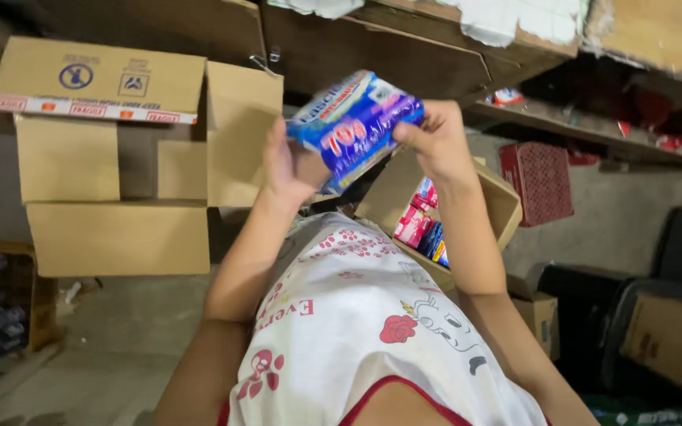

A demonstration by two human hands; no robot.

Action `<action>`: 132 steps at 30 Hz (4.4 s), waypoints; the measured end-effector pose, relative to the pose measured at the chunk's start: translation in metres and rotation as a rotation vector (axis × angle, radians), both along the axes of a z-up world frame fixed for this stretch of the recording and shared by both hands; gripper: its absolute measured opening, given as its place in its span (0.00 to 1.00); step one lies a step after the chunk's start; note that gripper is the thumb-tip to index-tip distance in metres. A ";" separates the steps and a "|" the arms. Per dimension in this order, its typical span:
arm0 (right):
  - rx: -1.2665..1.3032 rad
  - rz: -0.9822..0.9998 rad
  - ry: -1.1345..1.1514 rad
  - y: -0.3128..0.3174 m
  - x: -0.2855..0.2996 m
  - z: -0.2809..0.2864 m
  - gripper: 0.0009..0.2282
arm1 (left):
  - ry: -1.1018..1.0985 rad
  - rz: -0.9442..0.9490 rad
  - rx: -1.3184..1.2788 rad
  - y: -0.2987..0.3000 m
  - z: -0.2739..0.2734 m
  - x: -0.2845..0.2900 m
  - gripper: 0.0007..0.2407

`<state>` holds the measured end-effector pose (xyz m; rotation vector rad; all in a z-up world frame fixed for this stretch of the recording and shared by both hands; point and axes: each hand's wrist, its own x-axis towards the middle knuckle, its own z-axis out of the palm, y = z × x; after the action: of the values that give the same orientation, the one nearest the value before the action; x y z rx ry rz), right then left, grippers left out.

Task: The person sits on the floor and opens multipack bags of Fasclean anti-bacterial detergent powder, tearing each multipack apart and placing the individual sachets into a cardboard box, occasionally reaching up to set items on a nearby surface.

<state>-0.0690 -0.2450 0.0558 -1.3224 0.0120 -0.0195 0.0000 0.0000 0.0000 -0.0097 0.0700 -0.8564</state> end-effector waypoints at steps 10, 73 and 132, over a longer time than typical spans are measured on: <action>-0.296 -0.145 0.088 0.022 0.023 0.056 0.07 | -0.556 -0.092 0.730 -0.039 -0.008 -0.028 0.26; -1.461 -0.564 -0.652 0.052 -0.030 0.076 0.09 | -1.036 0.212 0.787 -0.033 0.030 -0.042 0.17; -0.775 -0.133 -0.448 0.054 0.033 0.040 0.15 | -0.448 0.263 0.610 -0.020 -0.012 -0.014 0.28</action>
<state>-0.0365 -0.1913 0.0961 -2.0625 -0.3166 -0.4730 -0.0136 -0.0195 -0.0117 0.7280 -0.0914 -0.5313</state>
